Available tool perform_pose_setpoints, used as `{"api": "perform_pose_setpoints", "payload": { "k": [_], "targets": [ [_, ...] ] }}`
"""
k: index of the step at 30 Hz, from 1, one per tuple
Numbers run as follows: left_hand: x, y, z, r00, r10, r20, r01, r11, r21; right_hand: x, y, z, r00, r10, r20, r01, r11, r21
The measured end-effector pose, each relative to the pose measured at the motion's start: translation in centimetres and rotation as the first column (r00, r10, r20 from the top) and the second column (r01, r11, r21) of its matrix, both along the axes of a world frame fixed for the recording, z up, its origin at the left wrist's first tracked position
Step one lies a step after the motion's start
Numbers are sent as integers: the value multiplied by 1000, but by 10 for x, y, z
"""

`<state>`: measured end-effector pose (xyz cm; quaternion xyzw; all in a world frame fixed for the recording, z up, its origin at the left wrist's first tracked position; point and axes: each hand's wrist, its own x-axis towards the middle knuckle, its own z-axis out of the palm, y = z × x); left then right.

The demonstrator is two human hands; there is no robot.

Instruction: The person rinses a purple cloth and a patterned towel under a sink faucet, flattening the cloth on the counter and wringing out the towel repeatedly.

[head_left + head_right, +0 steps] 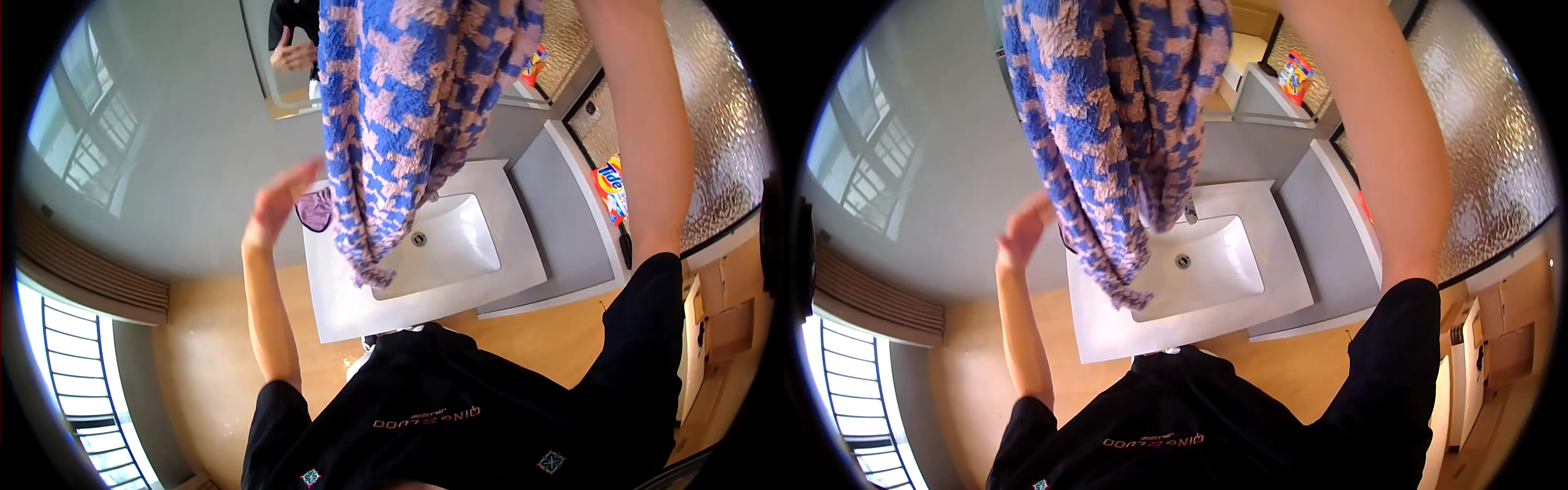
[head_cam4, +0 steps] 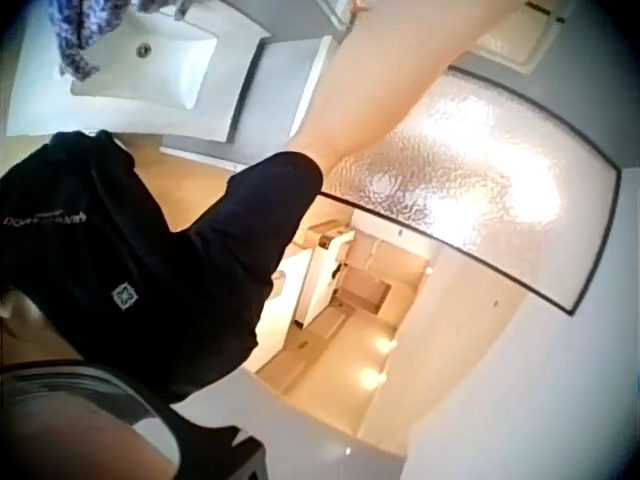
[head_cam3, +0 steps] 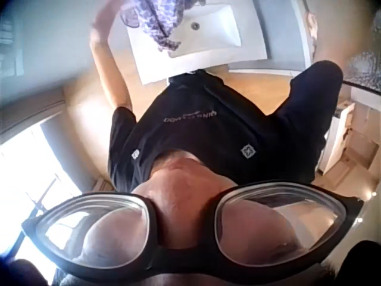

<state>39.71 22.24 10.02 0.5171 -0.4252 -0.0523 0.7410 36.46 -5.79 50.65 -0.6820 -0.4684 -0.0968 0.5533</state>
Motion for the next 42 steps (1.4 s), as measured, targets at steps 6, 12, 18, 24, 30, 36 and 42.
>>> {"api": "perform_pose_setpoints", "payload": {
  "k": [6, 12, 18, 24, 30, 36, 42],
  "targets": [
    [81, -97, 196, 727, -682, -79, 605, 691, -396, 9, -6, -5, 973, 175, -151, -154, 978, 138],
    [31, -166, 175, -4, -996, -89, 935, 28, -352, 22, -8, -46, 974, 150, -168, -120, 977, 174],
    [3, -175, 144, -302, -944, -130, 899, -237, -368, 33, -71, -95, 858, -219, -465, 329, 929, 170],
    [9, -133, 92, -378, -784, -493, 876, -132, -463, 12, -84, -209, 659, -473, -585, 625, 777, 75],
    [2, -103, -58, -23, -634, -773, 899, 325, -293, -4, -86, -394, 109, -184, -977, 611, 788, -80],
    [-24, -113, -162, -232, -629, -742, 800, 310, -513, -72, -123, -472, 328, 329, -885, 313, 847, 430],
    [-46, -147, -170, -333, -763, -554, 656, 235, -717, -70, -118, -520, 602, 528, -598, 12, 744, 668]
  ]
}}
